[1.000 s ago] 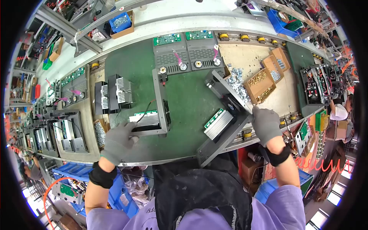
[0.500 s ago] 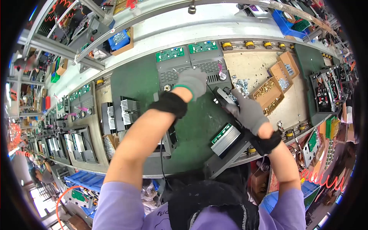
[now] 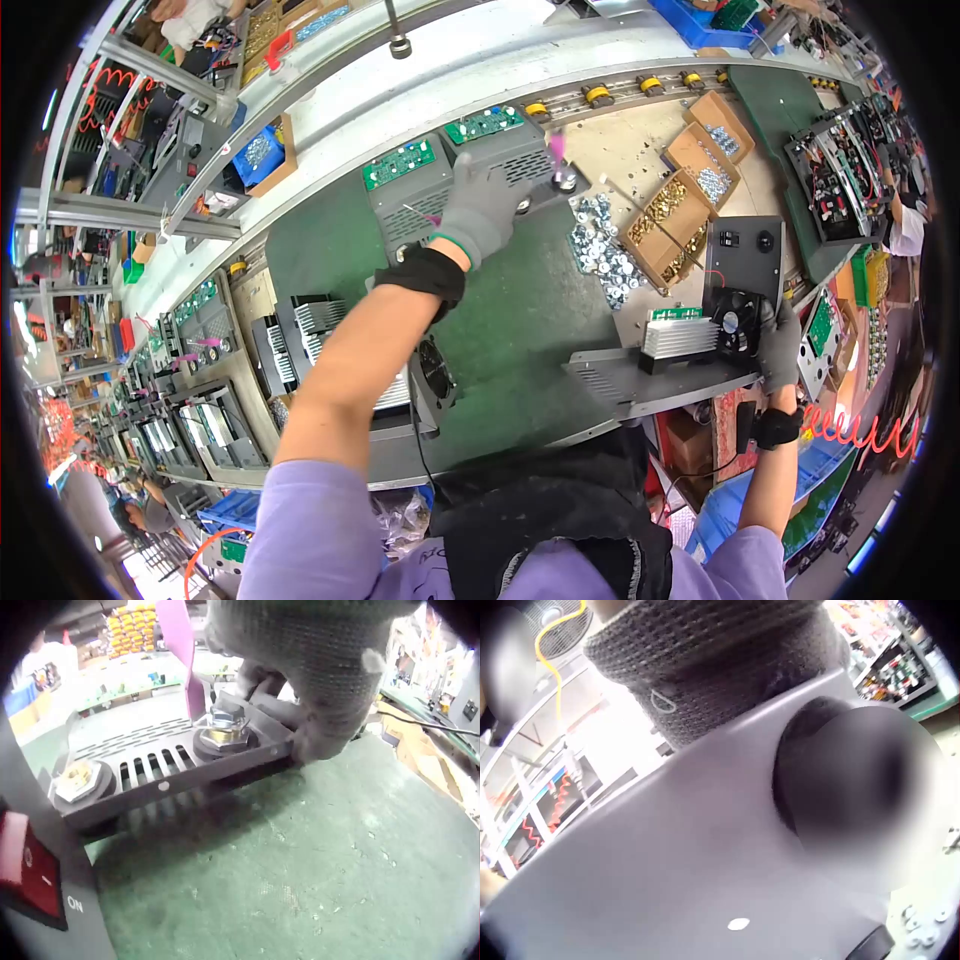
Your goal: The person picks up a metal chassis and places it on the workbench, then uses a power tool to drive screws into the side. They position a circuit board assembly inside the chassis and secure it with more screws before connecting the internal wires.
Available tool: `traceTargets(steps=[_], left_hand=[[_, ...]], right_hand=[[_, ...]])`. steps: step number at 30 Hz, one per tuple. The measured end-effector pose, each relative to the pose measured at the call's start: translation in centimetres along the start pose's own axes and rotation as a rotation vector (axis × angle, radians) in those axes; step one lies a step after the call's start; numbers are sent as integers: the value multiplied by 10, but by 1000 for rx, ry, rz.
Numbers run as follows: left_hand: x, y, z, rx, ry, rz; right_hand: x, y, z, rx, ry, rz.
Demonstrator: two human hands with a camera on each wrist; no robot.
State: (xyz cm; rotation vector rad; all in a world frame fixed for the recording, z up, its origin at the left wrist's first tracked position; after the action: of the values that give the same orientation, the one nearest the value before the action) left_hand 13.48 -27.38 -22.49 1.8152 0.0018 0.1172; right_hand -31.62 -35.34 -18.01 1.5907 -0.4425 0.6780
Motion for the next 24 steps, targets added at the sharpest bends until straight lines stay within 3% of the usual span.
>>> traceTargets(steps=[2,3,5,7,9,11,12,14,17,19,20,24], left_hand=[[-11,45,-7,-273,-215,-67],[-19,74,-15,-269,-218,-70],[-48,109,-45,1,-400,-39],[-70,104,-85,-14,-479,16],[-89,93,-132,-134,-423,81],[-100,84,-166,-121,-228,-61],[-103,77,-175,-120,-221,-61],[-108,52,-189,82,-206,-125],[-115,40,-196,67,-42,-140],[-121,33,-199,25,59,-159],[-119,32,-200,-27,137,-173],[-110,29,-211,-77,169,-234]], right_hand=[[5,5,10,28,24,53],[9,5,16,60,53,107],[28,0,35,69,92,162],[66,-6,54,131,267,75],[99,-20,77,150,419,-80],[139,-43,91,135,484,-410],[163,-58,94,164,537,-416],[201,-93,101,214,632,-454],[243,-156,111,272,741,-483],[264,-190,106,330,827,-541],[272,-202,103,365,789,-561],[272,-237,105,428,862,-616]])
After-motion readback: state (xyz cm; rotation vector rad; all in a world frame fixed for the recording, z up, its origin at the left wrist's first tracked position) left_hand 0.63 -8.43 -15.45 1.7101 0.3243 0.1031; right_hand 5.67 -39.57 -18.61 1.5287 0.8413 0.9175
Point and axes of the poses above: each hand's wrist, its own z-axis towards the middle knuckle, its own y-axis out of the back of the hand, x = y × z, the point moved 5 cm from there along z, towards the middle knuckle, and after that the axes turned 3 degrees about -x, right-handed, at the moved point
